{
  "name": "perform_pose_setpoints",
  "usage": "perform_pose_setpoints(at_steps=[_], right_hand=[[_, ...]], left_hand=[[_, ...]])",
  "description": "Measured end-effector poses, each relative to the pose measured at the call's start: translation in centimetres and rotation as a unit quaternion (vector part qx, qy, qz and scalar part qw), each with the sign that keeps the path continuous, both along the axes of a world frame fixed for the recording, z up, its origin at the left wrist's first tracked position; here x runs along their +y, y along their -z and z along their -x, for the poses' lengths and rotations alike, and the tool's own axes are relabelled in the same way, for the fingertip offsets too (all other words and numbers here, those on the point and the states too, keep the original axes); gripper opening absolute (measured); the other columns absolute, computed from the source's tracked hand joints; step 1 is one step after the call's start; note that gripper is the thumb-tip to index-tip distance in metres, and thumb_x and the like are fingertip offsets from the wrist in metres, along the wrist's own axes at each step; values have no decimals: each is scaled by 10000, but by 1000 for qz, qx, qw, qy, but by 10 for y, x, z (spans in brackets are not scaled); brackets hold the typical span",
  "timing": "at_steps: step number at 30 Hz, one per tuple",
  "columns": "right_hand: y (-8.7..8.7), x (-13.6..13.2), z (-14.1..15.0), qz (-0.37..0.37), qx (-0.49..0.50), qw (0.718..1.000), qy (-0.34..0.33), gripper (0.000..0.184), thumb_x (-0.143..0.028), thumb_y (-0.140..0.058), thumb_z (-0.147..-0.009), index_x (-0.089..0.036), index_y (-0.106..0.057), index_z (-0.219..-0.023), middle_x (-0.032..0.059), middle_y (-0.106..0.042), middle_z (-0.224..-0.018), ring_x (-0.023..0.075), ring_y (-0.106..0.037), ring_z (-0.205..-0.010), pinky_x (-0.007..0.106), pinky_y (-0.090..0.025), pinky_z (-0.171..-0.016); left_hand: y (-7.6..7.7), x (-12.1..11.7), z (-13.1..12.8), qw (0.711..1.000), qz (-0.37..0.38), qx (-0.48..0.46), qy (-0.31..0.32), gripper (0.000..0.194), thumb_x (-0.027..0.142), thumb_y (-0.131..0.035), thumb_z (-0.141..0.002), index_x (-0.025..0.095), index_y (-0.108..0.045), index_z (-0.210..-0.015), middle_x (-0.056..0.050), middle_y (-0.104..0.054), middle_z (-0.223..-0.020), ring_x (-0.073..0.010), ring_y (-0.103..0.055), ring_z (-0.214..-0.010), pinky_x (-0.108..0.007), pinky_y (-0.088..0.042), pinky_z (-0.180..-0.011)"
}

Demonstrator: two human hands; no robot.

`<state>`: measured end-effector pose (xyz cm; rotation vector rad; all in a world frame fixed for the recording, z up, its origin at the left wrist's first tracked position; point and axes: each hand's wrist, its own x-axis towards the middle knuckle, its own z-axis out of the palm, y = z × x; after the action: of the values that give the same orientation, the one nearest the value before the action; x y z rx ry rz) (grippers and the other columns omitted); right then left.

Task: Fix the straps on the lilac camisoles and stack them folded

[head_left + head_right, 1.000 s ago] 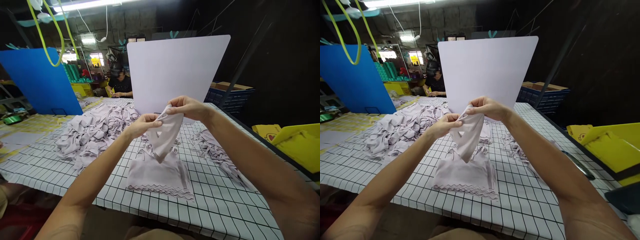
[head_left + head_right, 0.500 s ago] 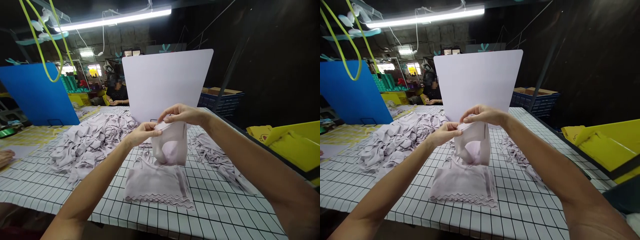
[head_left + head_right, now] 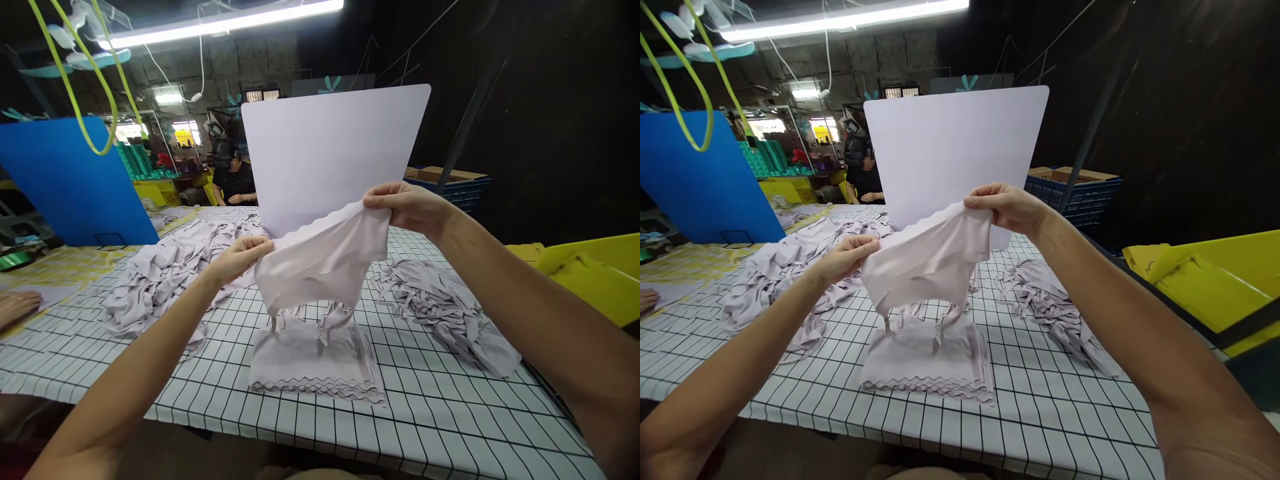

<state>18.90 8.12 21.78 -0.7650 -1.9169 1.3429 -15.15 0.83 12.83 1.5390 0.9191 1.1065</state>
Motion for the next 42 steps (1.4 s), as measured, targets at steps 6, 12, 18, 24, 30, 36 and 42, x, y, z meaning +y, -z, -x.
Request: perform_pose_setpoints(at_steps=[6, 12, 18, 24, 30, 36, 42], right_hand=[[-8, -1, -2, -19, -75, 997, -10, 318, -470, -859, -699, -193, -717, -762, 23, -634, -763, 133, -550, -698, 290, -448, -611], [-12, 1, -6, -33, 23, 999, 2, 354, -468, -869, -690, -180, -666, -720, 10, -588, -750, 119, -514, -701, 269, -444, -603], [-7, 1, -7, -15, 6, 1000, -16, 344, -453, -864, -717, -172, -668, -756, -1, -593, -706, 100, -511, -618, 236, -405, -506], [-7, 7, -20, -19, -142, 986, -90, 317, -462, -887, -674, -190, -782, -800, 40, -704, -773, 147, -611, -676, 271, -461, -556], [2, -2, 32, -83, -81, 982, -150, 437, -426, -870, -709, -178, -768, -1054, 62, -738, -1032, 163, -642, -928, 257, -514, -751], [13, -3, 69, -36, -36, 985, -166, 345, -390, -886, -699, -135, -711, -853, -9, -659, -735, 85, -574, -636, 211, -429, -549], [22, -15, 89, -21, -53, 970, -237, 394, -374, -895, -674, -146, -733, -952, 27, -707, -900, 113, -617, -770, 227, -488, -641]], left_hand=[[-45, -5, 13, 999, -35, 7, -40, 452, 548, -825, -734, 137, -641, -706, 10, -594, -636, -74, -513, -548, -167, -425, -502], [-66, -14, 18, 994, -30, 99, -30, 375, 484, -841, -735, 134, -705, -741, -25, -663, -666, -106, -586, -572, -176, -433, -493], [-67, -12, 19, 992, -62, -88, -67, 271, 312, -875, -660, 117, -688, -679, -36, -661, -673, -111, -596, -633, -194, -509, -604], [-73, -14, 18, 982, -51, -151, -96, 263, 261, -822, -626, 156, -581, -618, 38, -526, -554, -60, -454, -469, -164, -415, -444], [-85, -9, -34, 984, -140, 89, -60, 330, 414, -833, -731, 120, -687, -692, 9, -562, -586, -63, -477, -502, -164, -328, -434], [-89, -15, -45, 976, -76, 202, -26, 344, 437, -857, -706, 120, -723, -708, -2, -583, -577, -62, -469, -477, -173, -270, -411], [-68, -26, -29, 987, -28, 157, -14, 310, 411, -858, -718, 130, -744, -783, -27, -657, -646, -103, -577, -543, -176, -369, -447]])
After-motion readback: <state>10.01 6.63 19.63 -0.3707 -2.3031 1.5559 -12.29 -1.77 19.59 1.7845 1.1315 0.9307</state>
